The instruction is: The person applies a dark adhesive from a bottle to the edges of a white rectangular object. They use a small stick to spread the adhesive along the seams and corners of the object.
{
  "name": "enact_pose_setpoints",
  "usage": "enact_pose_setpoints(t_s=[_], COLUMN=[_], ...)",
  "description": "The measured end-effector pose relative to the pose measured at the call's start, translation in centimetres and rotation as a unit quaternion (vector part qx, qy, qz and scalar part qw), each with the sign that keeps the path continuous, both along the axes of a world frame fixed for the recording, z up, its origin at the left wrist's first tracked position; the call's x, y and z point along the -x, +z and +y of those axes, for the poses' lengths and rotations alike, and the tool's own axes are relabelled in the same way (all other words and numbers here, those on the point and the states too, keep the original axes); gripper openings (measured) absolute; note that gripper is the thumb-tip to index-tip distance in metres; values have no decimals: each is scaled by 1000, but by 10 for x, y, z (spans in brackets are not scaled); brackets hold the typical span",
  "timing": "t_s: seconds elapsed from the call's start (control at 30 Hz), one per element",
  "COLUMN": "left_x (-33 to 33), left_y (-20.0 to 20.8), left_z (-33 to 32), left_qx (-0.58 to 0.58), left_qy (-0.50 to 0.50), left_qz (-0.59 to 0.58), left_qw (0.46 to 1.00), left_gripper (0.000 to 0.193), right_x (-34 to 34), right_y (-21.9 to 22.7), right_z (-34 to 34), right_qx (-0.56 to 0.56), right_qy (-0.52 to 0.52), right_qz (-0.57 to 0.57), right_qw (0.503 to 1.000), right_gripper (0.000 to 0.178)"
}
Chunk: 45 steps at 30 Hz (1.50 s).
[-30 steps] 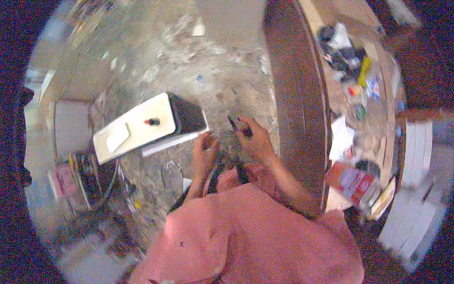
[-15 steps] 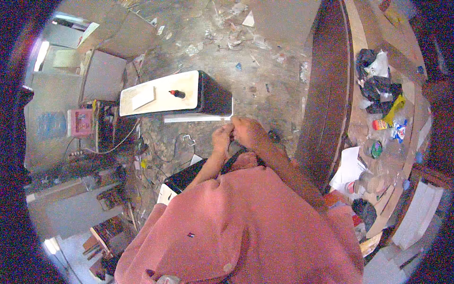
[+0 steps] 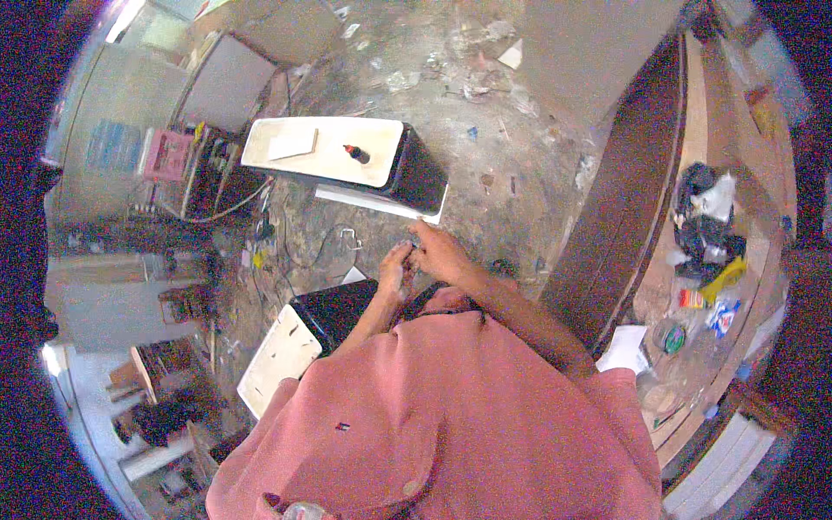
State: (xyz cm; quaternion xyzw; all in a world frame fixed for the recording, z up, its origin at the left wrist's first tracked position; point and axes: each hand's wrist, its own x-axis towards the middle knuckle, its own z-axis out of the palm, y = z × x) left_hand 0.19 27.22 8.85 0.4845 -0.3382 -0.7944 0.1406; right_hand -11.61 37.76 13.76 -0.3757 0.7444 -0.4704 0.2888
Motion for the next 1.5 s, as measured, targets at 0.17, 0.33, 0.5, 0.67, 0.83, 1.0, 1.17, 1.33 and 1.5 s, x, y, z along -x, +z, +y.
enact_pose_setpoints(t_s=[0.17,0.33,0.5,0.67,0.83,1.0,1.17,1.33,1.5], left_x=[-6,-3,4,7,8,9,7,-11,-56], left_y=[2,11,22,22,3,-17,-20,-21,-37], left_z=[3,12,19,22,21,9,-7,-29,-92], left_qx=[51,131,184,201,204,200,168,174,170], left_qy=[14,11,4,25,6,13,88,140,305], left_qz=[2,-50,-69,-87,-43,-11,25,60,-17], left_qw=[999,990,980,975,978,980,981,973,937], left_gripper=[10,15,17,15,18,18,20,18,22], right_x=[-5,-7,-2,0,0,4,7,7,16], right_y=[4,6,3,1,0,-8,-9,1,3], right_z=[-6,-6,-4,-3,3,0,-5,-3,4], right_qx=[27,-77,-39,57,40,24,70,84,87], right_qy=[45,47,94,107,85,-35,-98,-127,-158], right_qz=[80,-15,148,217,179,-1,-96,-98,-134], right_qw=[995,996,984,969,979,999,988,983,974], right_gripper=[41,37,37,33,38,34,32,33,33])
